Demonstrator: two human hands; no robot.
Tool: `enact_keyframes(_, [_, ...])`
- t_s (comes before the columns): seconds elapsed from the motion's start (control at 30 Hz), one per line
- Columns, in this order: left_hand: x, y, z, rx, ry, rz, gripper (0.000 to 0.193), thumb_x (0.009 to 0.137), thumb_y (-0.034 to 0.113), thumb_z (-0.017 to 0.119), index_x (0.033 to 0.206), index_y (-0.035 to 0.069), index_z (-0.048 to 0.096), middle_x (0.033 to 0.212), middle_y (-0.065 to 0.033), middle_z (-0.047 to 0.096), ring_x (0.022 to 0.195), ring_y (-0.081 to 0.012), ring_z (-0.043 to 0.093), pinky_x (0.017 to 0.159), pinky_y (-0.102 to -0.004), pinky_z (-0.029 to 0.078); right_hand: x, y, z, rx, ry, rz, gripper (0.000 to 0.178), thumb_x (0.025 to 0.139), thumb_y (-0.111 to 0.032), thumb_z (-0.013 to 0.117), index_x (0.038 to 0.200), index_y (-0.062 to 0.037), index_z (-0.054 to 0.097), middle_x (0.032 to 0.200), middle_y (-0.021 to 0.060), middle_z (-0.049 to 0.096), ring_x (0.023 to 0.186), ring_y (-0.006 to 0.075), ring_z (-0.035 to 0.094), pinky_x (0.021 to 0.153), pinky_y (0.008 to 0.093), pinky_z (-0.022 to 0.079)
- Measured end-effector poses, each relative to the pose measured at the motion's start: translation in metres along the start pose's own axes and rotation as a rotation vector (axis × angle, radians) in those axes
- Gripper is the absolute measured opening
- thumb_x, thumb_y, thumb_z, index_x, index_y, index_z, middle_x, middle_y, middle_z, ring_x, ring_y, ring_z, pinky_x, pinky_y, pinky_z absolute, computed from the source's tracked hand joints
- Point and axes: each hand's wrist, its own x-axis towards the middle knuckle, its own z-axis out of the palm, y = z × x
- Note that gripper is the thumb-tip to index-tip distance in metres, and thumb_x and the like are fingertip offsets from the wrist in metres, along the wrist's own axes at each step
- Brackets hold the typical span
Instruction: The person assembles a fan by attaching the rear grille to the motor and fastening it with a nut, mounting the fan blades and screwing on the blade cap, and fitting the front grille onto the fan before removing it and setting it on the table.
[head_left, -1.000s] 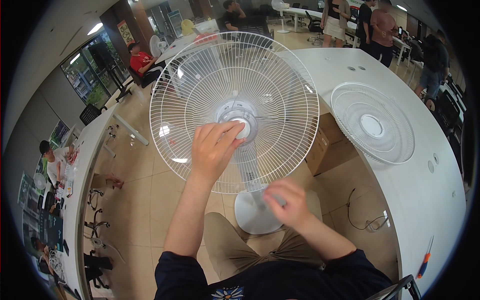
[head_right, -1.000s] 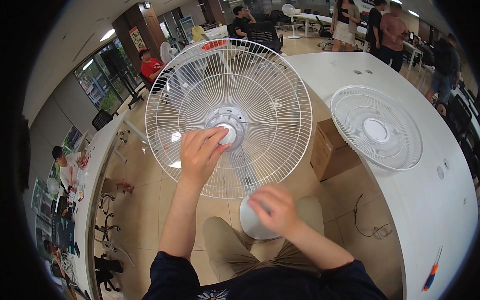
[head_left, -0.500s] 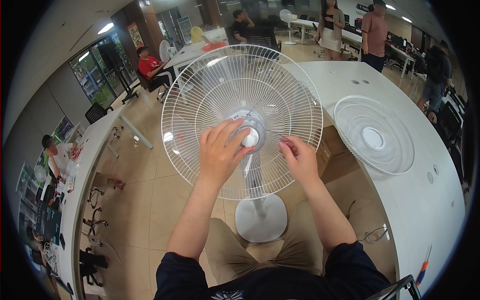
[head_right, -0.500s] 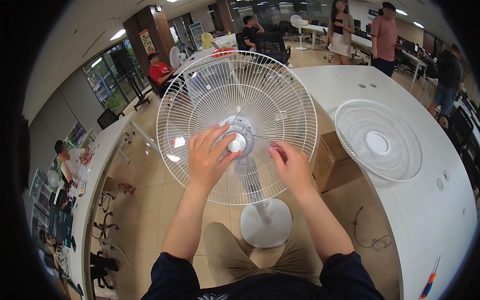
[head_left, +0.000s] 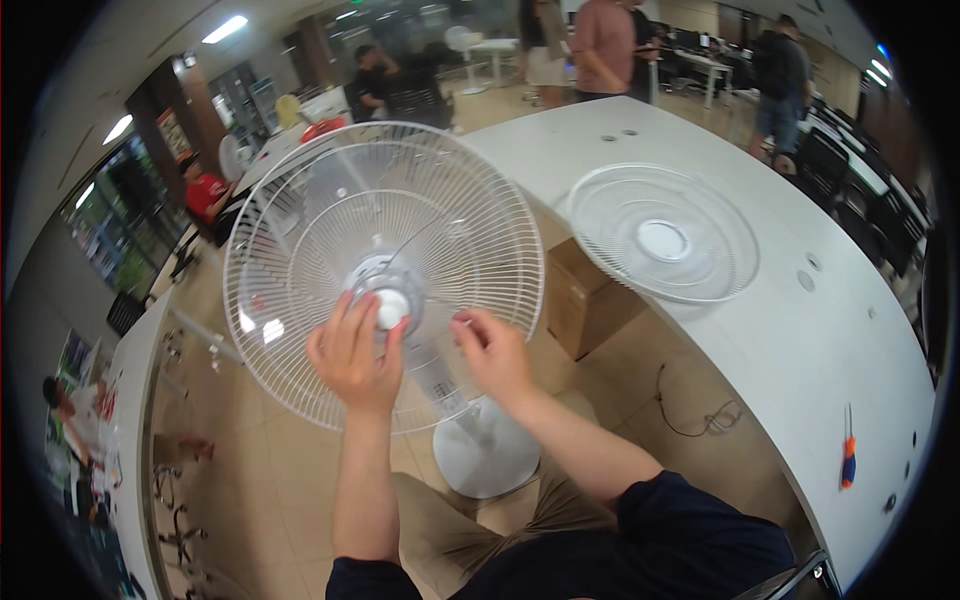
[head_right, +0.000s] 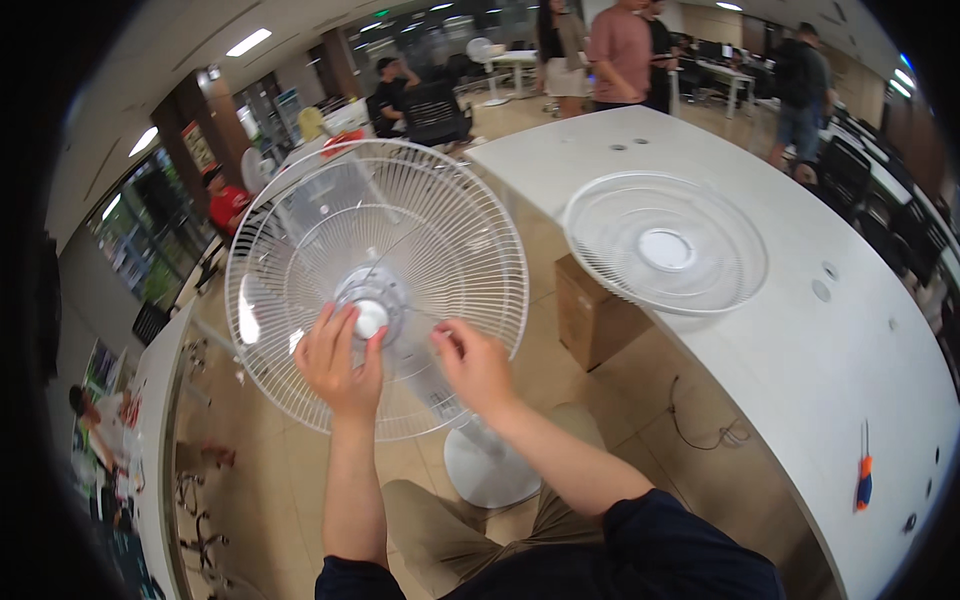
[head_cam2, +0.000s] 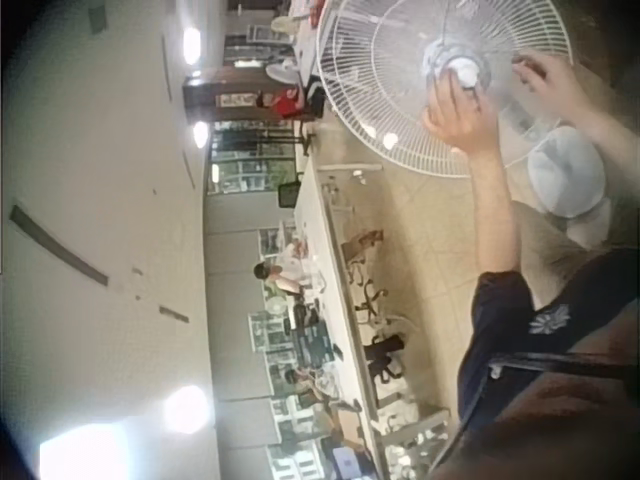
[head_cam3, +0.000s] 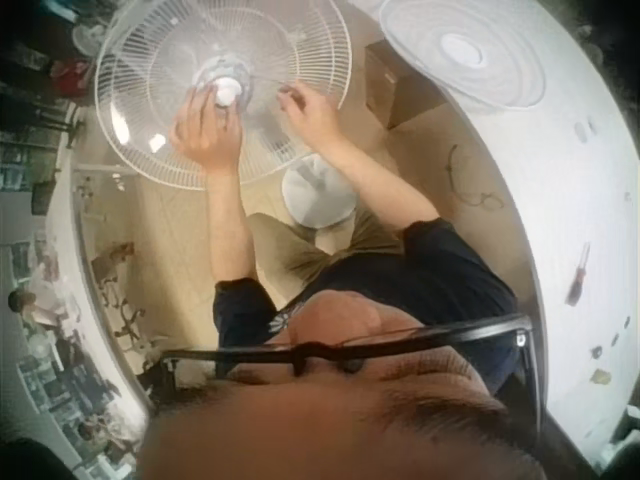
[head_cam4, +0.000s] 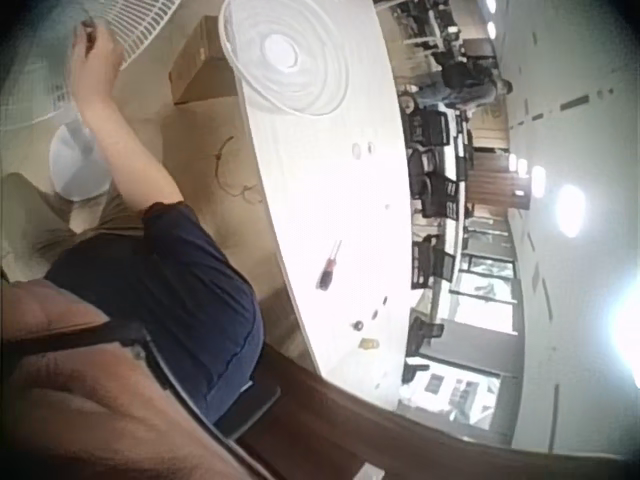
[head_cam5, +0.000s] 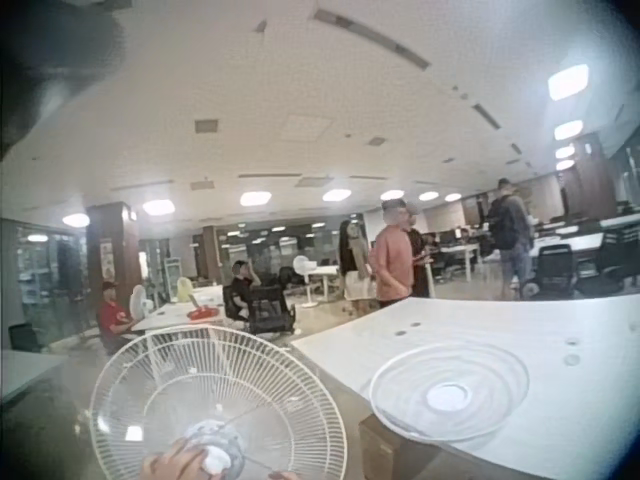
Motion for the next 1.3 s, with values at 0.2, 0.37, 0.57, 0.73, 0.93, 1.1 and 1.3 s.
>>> enact_keyframes(0.2, [-0.007,0.003,0.015,0.032,0.061,-0.044,0.035,0.079,0.022,0.084,0.109,0.008,0.072,0.116,-0.0021,0.072,0.117,-0.0250,0.065,0.097,-0.0399,0.039,-0.022,0.001,0.013,0.043,0.065,0.059,0.015,0.095,-0.013,0.066,0.107,-0.0035,0.066,0.079,0.0140,0.071,0.065,0.0247,0.068,0.060,0.0353,0.051])
enact_keyframes(0.37, [-0.006,0.006,0.015,0.061,0.068,-0.081,0.034,0.080,0.023,0.083,0.109,0.009,0.073,0.115,-0.0027,0.072,0.117,-0.0251,0.065,0.097,-0.0399,0.040,-0.022,-0.012,0.005,0.075,-0.038,0.073,0.024,0.093,-0.010,0.065,0.115,-0.0030,0.061,0.082,0.0136,0.069,0.070,0.0258,0.067,0.065,0.0359,0.052])
enact_keyframes(0.57, [-0.010,0.006,0.008,0.058,0.040,-0.116,0.038,0.078,0.024,0.085,0.111,0.008,0.072,0.118,-0.0018,0.072,0.120,-0.0251,0.064,0.098,-0.0409,0.040,-0.025,-0.001,-0.002,0.047,-0.148,0.069,0.031,0.092,-0.011,0.067,0.122,-0.0042,0.059,0.088,0.0117,0.066,0.076,0.0211,0.066,0.068,0.0349,0.052])
enact_keyframes(0.73, [-0.003,0.023,-0.013,-0.060,-0.088,-0.191,0.051,0.077,0.020,0.085,0.123,0.005,0.066,0.134,-0.0086,0.063,0.130,-0.0313,0.055,0.106,-0.0444,0.039,-0.031,0.004,-0.042,-0.051,-0.120,-0.080,0.038,0.091,-0.010,0.070,0.126,-0.0021,0.059,0.104,0.0113,0.065,0.096,0.0205,0.064,0.080,0.0331,0.053])
enact_keyframes(0.93, [-0.041,-0.023,-0.067,-0.031,0.130,-0.293,0.052,0.088,0.006,0.073,0.137,0.001,0.057,0.146,-0.0156,0.053,0.138,-0.0333,0.048,0.114,-0.0450,0.036,-0.003,0.018,-0.130,-0.267,0.216,-0.285,0.025,0.093,-0.006,0.066,0.117,-0.0006,0.064,0.109,0.0105,0.066,0.101,0.0188,0.064,0.088,0.0307,0.050])
enact_keyframes(1.1, [-0.027,-0.081,-0.078,-0.498,0.216,-1.007,0.047,0.109,0.028,0.045,0.144,-0.002,0.046,0.145,-0.0167,0.053,0.134,-0.0284,0.050,0.111,-0.0401,0.040,0.071,0.021,-0.116,0.117,0.115,-0.062,0.028,0.103,-0.020,0.058,0.118,0.0027,0.063,0.116,0.0103,0.067,0.103,0.0171,0.064,0.091,0.0307,0.050])
enact_keyframes(1.3, [-0.013,-0.100,-0.059,-0.848,0.040,-1.225,0.062,0.111,0.047,0.024,0.148,0.000,0.043,0.141,-0.0152,0.057,0.131,-0.0278,0.055,0.108,-0.0428,0.043,0.102,0.012,-0.078,0.367,0.041,0.221,0.044,0.108,-0.036,0.046,0.113,0.0036,0.064,0.106,0.0119,0.072,0.094,0.0162,0.068,0.082,0.0307,0.053])
